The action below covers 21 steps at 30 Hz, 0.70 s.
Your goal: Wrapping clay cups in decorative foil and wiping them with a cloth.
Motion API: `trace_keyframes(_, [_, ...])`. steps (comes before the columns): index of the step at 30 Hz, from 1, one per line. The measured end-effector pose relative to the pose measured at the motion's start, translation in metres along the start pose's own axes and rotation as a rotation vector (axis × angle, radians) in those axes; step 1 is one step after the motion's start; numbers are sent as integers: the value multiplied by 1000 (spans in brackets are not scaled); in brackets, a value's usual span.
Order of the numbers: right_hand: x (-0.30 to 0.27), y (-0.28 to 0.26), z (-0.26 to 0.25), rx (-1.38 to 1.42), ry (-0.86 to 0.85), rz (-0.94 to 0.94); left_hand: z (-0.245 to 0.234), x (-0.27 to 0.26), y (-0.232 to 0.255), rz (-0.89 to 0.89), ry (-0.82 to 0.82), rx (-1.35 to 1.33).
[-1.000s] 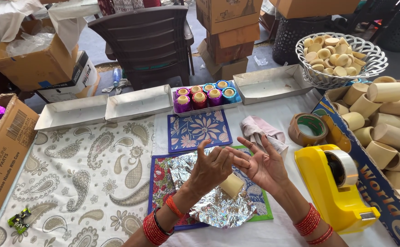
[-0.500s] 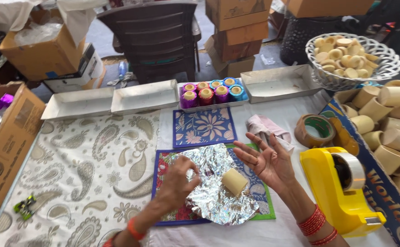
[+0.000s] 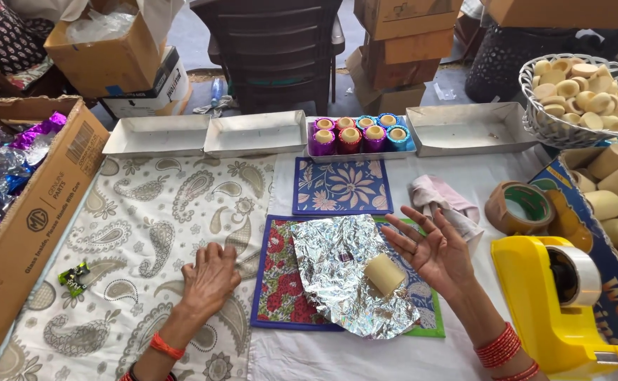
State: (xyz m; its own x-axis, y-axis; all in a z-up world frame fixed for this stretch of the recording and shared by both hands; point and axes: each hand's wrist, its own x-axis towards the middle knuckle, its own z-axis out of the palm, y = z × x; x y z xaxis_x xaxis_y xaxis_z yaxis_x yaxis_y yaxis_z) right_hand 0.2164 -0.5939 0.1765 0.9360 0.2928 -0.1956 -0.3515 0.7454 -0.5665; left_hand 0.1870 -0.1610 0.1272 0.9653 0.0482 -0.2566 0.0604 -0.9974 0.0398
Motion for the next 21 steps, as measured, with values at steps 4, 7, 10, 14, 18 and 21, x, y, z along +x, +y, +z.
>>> trace_keyframes(4, [1,1,1,-25,10,6,-31,-9,-5,-71,-57,-71])
trace_keyframes(7, [-2,1,3,-91,18,-14,-29,-1,-29,-166,-41,-25])
trace_keyframes(10, [-1,4,-3,-242,-11,-43,-23,4,-54,-243,172,196])
trace_keyframes(14, [5,8,-18,-609,-80,-153,-20,2,-43,-113,541,369])
trace_keyframes(18, [-7,6,-3,-1275,-211,-336,9,7,5,357,703,-27])
trace_keyframes(21, [-21,13,27,-1738,-308,-378,-1,-7,67,381,330,-180])
